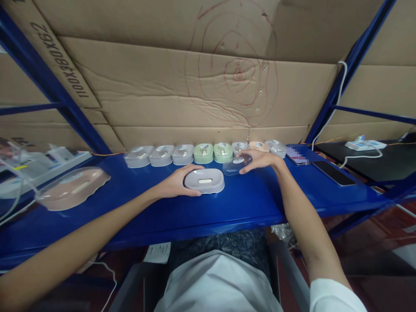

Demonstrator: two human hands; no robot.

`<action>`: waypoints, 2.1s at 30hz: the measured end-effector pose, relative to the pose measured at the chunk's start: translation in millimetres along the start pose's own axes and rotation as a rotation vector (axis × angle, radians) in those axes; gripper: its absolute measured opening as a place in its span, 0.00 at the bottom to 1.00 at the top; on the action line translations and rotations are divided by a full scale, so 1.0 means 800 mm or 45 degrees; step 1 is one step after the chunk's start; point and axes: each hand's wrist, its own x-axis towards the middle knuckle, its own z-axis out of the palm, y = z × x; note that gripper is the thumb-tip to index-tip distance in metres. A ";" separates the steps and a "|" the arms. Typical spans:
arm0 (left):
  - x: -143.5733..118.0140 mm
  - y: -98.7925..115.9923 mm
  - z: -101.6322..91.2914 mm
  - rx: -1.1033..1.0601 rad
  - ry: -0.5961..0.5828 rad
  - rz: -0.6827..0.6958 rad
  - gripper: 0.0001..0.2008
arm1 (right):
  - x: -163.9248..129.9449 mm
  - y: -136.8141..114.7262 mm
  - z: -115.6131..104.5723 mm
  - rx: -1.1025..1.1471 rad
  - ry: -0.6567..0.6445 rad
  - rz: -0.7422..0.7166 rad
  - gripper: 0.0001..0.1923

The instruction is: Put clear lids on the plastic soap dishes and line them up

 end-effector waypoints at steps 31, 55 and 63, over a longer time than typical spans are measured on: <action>-0.010 0.010 -0.026 0.351 -0.165 -0.064 0.55 | 0.013 -0.062 0.046 0.237 0.330 -0.461 0.41; -0.007 0.004 -0.013 0.189 -0.072 -0.113 0.58 | 0.037 -0.100 0.124 0.283 0.339 -0.614 0.39; -0.006 0.003 -0.016 0.081 -0.043 -0.139 0.68 | 0.042 -0.080 0.098 0.465 0.417 -0.584 0.34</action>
